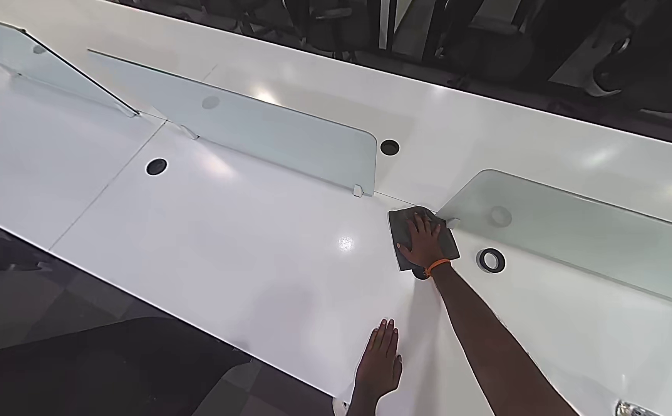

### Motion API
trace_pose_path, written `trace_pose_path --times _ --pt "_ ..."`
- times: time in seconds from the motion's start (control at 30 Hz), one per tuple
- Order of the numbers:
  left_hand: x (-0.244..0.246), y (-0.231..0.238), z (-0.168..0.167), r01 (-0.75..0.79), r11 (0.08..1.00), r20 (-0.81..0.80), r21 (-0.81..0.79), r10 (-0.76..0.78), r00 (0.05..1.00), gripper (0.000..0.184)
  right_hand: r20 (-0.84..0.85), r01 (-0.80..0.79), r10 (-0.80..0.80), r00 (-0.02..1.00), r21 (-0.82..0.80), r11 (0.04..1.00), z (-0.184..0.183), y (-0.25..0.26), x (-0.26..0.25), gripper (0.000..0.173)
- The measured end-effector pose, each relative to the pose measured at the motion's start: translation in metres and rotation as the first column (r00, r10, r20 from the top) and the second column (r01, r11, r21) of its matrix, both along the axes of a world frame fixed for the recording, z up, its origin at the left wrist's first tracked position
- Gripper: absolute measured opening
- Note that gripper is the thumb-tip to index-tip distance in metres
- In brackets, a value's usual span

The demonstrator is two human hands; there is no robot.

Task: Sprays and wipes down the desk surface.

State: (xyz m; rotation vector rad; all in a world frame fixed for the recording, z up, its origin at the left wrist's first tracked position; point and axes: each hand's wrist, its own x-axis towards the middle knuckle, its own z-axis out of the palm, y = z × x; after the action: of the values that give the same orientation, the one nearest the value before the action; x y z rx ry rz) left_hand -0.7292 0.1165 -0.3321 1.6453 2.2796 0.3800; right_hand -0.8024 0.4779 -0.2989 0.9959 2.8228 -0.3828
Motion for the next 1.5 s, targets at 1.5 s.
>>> trace_pose_path --times 1.5 --pt "-0.001 -0.001 -0.001 -0.002 0.998 -0.059 0.063 0.005 0.998 0.063 -0.135 0.06 -0.049 0.99 0.079 0.995 -0.016 0.031 -0.108 0.057"
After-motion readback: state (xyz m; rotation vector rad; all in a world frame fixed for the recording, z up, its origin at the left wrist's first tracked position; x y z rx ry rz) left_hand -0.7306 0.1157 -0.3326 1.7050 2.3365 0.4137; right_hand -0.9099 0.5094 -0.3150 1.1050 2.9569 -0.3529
